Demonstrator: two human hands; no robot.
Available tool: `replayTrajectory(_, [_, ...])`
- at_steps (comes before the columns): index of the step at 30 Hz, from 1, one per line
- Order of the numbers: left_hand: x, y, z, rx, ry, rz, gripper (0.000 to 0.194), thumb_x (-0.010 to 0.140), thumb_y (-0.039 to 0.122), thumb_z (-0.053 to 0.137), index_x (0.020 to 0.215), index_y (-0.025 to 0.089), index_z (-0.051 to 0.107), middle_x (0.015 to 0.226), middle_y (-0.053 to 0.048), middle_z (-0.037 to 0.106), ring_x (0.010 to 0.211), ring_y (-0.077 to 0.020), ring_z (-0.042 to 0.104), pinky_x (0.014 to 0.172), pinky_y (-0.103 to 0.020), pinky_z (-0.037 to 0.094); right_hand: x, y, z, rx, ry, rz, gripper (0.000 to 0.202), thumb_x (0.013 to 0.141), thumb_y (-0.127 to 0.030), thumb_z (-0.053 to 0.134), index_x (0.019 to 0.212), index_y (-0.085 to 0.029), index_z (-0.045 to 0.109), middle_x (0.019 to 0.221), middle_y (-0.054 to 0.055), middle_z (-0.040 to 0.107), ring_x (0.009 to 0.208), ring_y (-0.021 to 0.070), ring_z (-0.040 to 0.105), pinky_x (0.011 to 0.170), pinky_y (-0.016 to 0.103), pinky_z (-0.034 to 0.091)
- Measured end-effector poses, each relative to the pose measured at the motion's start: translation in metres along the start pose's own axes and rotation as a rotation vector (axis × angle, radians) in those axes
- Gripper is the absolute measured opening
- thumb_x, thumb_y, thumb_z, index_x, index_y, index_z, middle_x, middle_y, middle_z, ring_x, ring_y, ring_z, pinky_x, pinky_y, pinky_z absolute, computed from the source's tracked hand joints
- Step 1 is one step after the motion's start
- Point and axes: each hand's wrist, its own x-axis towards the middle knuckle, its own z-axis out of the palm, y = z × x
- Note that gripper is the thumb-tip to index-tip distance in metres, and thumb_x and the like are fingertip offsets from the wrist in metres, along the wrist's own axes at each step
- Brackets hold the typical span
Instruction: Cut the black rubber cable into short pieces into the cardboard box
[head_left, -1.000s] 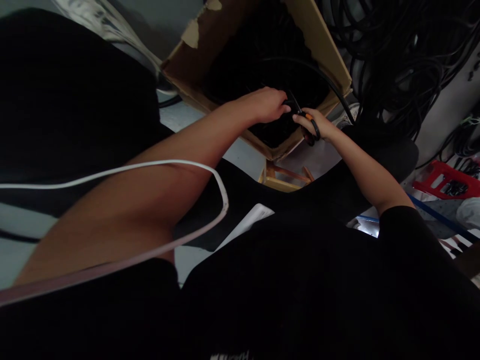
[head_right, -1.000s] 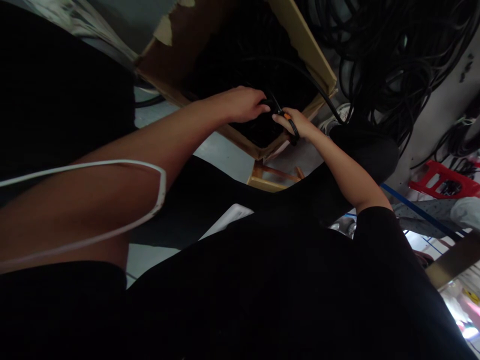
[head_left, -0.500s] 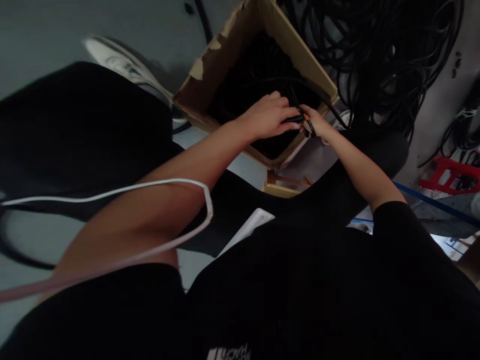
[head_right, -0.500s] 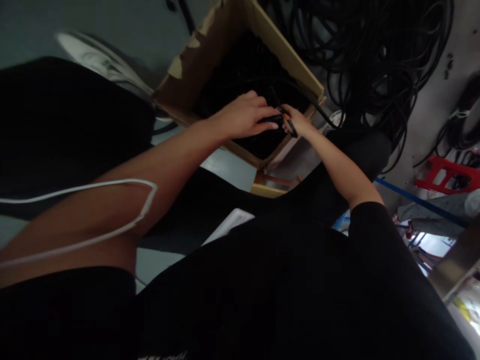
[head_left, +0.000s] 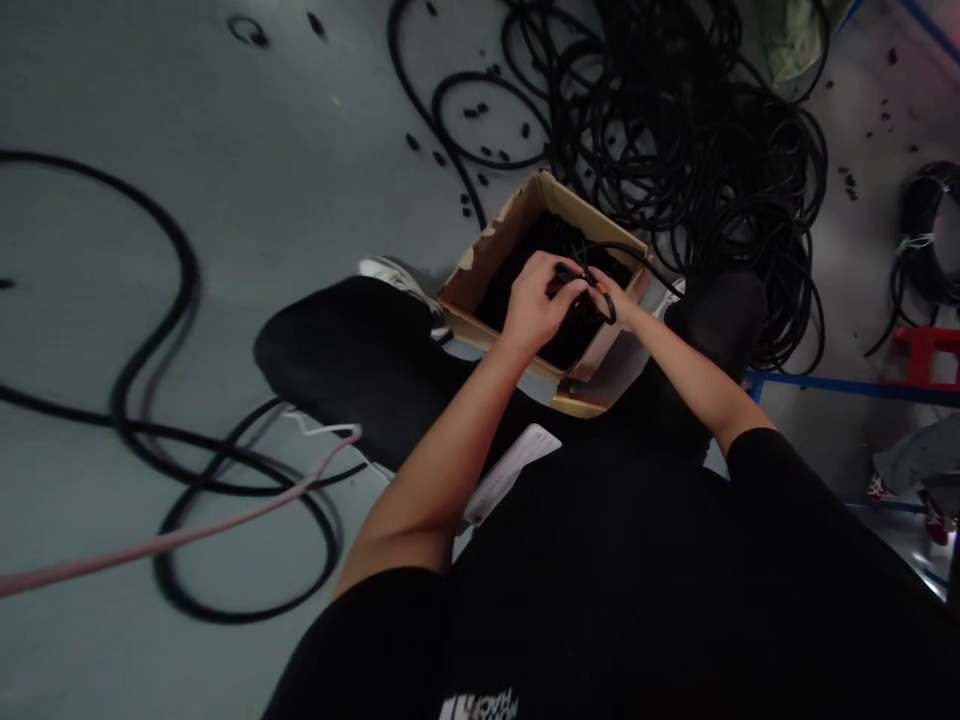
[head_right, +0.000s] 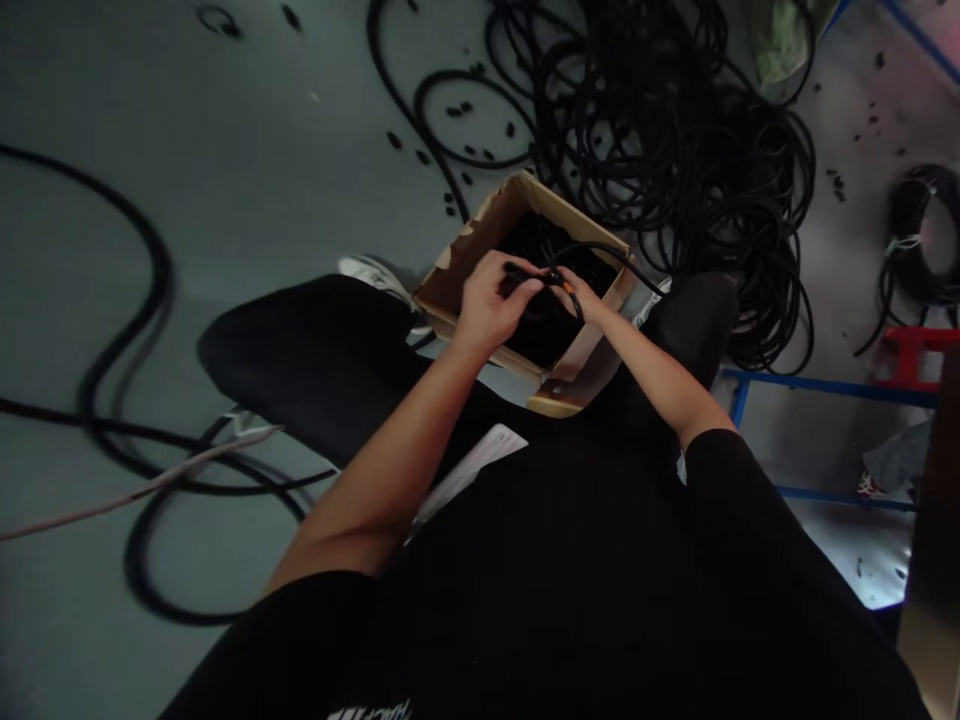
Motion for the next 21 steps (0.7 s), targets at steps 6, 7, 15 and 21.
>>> replayTrajectory(6, [-0.020,0.018,-0.042,-0.320,0.467,-0.119,0.068,0.109,0.094,0.090,0.116,0.028,0.073,0.114,-0.004,0.074,0.108,-0.0232,0.083,0.098,-0.038,0.079,-0.031,-0.015,0.020,0.256,-0.052,0.088,0.024,0.113,-0.025,0.092,0.123,-0.025,0.069,0.095,-0.003,0.083,0.085,0.0151,0.080,0.083,0.023,0.070])
replayTrajectory(7, [-0.023,0.019,-0.050,-0.357,0.533,-0.143,0.070,0.105,0.094,0.094,0.113,0.028,0.071,0.111,-0.002,0.073,0.104,-0.0217,0.082,0.095,-0.037,0.079,-0.039,-0.017,0.021,0.268,-0.119,0.099,0.025,0.113,-0.025,0.093,0.122,-0.024,0.070,0.092,-0.004,0.082,0.083,0.0151,0.080,0.082,0.024,0.070])
replayTrajectory(15, [-0.057,-0.020,-0.091,-0.683,0.698,-0.266,0.051,0.111,0.074,0.098,0.114,0.032,0.069,0.106,0.006,0.076,0.096,-0.0132,0.079,0.102,-0.034,0.073,-0.080,-0.005,0.049,0.150,-0.378,0.083,0.033,0.107,0.008,0.079,0.111,-0.024,0.070,0.086,-0.005,0.079,0.082,0.0155,0.079,0.082,0.026,0.067])
replayTrajectory(21, [-0.127,-0.010,-0.079,-0.225,0.106,-0.470,0.077,0.093,0.087,0.097,0.136,0.027,0.075,0.116,-0.009,0.087,0.107,-0.0292,0.083,0.099,-0.045,0.069,-0.060,-0.006,0.040,0.196,-0.217,0.040,0.020,0.104,-0.008,0.075,0.105,-0.026,0.065,0.068,-0.009,0.063,0.060,0.0139,0.059,0.061,0.023,0.053])
